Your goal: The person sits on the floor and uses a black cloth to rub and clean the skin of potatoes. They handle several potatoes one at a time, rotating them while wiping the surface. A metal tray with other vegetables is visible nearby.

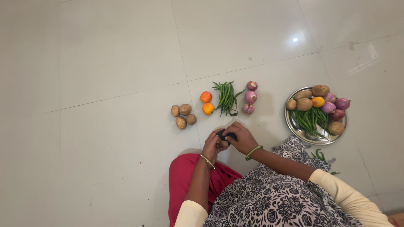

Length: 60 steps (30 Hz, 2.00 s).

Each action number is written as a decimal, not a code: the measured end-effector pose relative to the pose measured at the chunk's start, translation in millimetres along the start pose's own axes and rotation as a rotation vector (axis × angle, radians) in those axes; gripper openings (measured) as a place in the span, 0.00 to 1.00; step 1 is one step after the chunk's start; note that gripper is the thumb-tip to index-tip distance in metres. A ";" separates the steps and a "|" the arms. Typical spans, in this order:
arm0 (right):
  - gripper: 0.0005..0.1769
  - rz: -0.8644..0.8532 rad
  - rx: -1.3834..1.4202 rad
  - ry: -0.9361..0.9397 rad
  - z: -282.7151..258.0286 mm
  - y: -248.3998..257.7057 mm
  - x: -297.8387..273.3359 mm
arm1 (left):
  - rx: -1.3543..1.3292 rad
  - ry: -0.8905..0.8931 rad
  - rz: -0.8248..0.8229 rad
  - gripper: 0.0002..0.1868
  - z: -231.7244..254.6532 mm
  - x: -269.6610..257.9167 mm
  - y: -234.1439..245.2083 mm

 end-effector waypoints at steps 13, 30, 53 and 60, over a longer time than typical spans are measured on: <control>0.09 0.005 0.409 -0.197 65.1 -17.9 -10.0 | -0.196 -0.073 0.015 0.21 1.3 -5.0 -4.6; 0.09 0.039 0.452 -0.291 70.8 -7.6 -10.7 | -0.148 -0.054 -0.136 0.21 9.9 -16.1 -23.1; 0.11 0.031 0.475 -0.259 66.4 -0.7 -15.3 | 0.114 0.020 -0.009 0.21 2.3 -15.9 -22.0; 0.11 -0.045 0.695 -0.355 77.8 -15.2 -16.3 | -0.112 -0.101 -0.029 0.19 5.6 -14.7 -20.3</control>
Point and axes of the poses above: each hand's wrist, its own x-axis towards the middle knuckle, its own y-axis out of the back of the hand, z = x × y, the point moved 4 cm from there along x, towards the middle knuckle, and after that the axes turned 7 degrees about -z, right-handed, at the moved point
